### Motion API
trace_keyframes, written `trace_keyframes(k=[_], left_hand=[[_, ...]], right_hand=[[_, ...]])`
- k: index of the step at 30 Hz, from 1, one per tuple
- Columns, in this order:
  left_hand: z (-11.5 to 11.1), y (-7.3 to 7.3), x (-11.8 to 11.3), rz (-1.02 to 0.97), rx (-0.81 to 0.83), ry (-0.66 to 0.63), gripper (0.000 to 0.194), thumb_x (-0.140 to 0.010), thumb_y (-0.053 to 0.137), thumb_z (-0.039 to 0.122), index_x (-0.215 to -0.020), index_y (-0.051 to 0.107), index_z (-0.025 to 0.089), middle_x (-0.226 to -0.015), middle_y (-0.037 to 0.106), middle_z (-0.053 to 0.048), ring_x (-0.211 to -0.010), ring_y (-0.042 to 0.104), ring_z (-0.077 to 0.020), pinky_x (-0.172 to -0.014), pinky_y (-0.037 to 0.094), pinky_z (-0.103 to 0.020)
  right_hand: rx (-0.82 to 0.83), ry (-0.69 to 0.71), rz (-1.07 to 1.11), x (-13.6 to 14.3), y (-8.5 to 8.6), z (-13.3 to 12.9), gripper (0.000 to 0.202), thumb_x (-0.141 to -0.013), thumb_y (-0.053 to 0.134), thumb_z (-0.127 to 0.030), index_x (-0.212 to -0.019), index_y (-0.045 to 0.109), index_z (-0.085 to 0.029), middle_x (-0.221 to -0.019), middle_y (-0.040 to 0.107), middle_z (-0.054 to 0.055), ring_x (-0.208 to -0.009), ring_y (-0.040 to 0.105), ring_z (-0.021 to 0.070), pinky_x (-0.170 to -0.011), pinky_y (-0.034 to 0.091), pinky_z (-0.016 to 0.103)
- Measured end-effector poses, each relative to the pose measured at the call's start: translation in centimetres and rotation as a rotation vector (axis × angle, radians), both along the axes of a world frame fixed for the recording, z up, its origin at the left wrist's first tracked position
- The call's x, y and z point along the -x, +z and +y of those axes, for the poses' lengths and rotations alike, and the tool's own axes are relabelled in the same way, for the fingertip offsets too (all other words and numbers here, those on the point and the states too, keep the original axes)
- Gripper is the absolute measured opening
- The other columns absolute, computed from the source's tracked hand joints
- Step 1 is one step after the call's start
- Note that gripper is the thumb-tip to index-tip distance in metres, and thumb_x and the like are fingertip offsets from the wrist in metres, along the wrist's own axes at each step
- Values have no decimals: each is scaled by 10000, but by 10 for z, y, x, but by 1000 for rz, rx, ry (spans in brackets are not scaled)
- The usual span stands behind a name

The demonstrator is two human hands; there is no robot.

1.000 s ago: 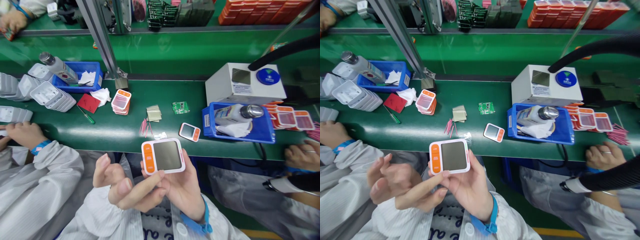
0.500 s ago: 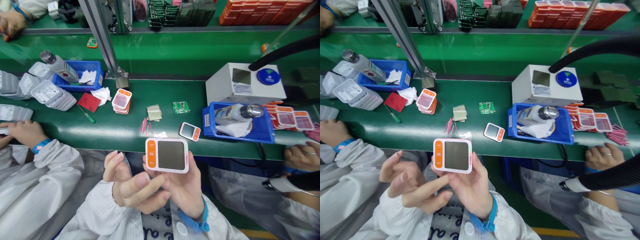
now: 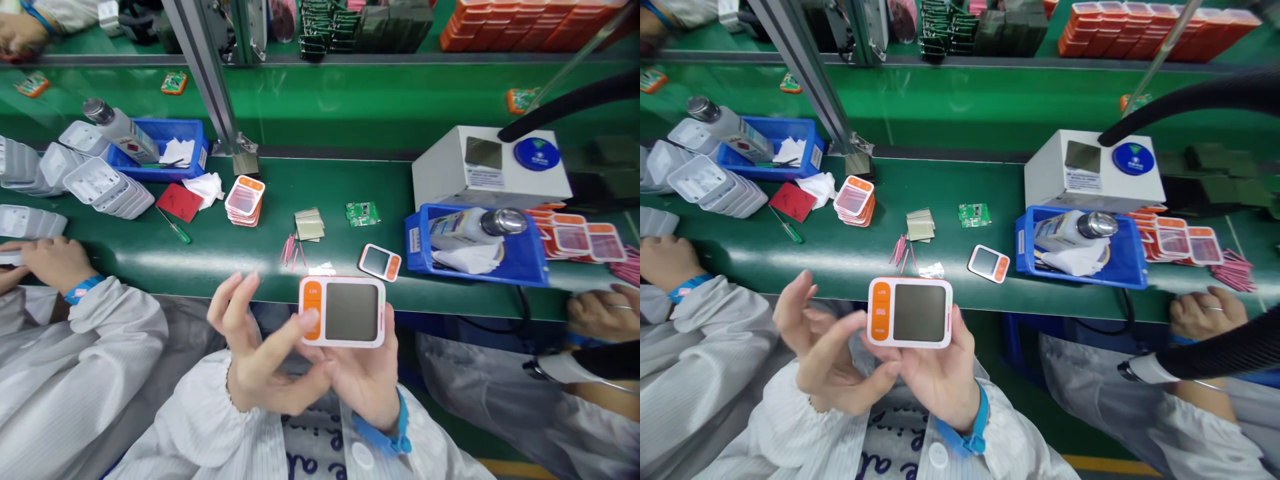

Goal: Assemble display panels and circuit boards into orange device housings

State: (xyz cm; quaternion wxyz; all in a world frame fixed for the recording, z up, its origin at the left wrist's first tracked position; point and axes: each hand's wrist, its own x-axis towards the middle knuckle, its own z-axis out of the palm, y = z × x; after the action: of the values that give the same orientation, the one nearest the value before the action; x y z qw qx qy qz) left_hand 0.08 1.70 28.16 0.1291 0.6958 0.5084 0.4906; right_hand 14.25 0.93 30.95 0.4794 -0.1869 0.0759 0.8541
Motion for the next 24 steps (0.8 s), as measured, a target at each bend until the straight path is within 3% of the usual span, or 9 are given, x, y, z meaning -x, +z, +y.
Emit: trace_keyframes(k=[3, 5, 12, 24], left_hand=[[9, 21, -5, -5, -132, -157, 933, -566, 766, 356, -1407, 373, 267, -1378, 497, -98, -1272, 415, -385, -1016, 319, -616], [15, 27, -4, -32, -119, -250, 1045, -540, 785, 290, -1454, 283, 216, -1315, 564, -120, -1246, 450, -377, -1011, 326, -614], [17, 26, 2, -149, -38, -373, 1011, -530, 798, 213, -1425, 329, 212, -1242, 622, -104, -1203, 473, -367, -968, 365, -579], [19, 27, -2, -295, 161, -357, 817, -583, 775, 223, -1326, 437, 254, -1167, 615, -96, -1111, 501, -310, -950, 396, -525]], right_hand=[[5, 51, 54, 3, 1, 0, 431, -692, 671, -661, -977, 711, -340, -1038, 740, -23, -1080, 632, 245, -1095, 323, 563], [-4, 75, 60, 6, 2, 0, 445, -674, 679, -669, -951, 720, -323, -979, 749, -5, -1146, 591, 272, -1095, 300, 587], [-34, 115, 31, 7, 2, -3, 531, -614, 694, -705, -932, 718, -279, -1075, 709, 52, -1236, 506, 306, -1084, 284, 616], [21, 43, 50, 8, 5, 1, 412, -668, 728, -604, -925, 721, -281, -968, 743, 20, -1227, 522, 281, -1102, 285, 592]])
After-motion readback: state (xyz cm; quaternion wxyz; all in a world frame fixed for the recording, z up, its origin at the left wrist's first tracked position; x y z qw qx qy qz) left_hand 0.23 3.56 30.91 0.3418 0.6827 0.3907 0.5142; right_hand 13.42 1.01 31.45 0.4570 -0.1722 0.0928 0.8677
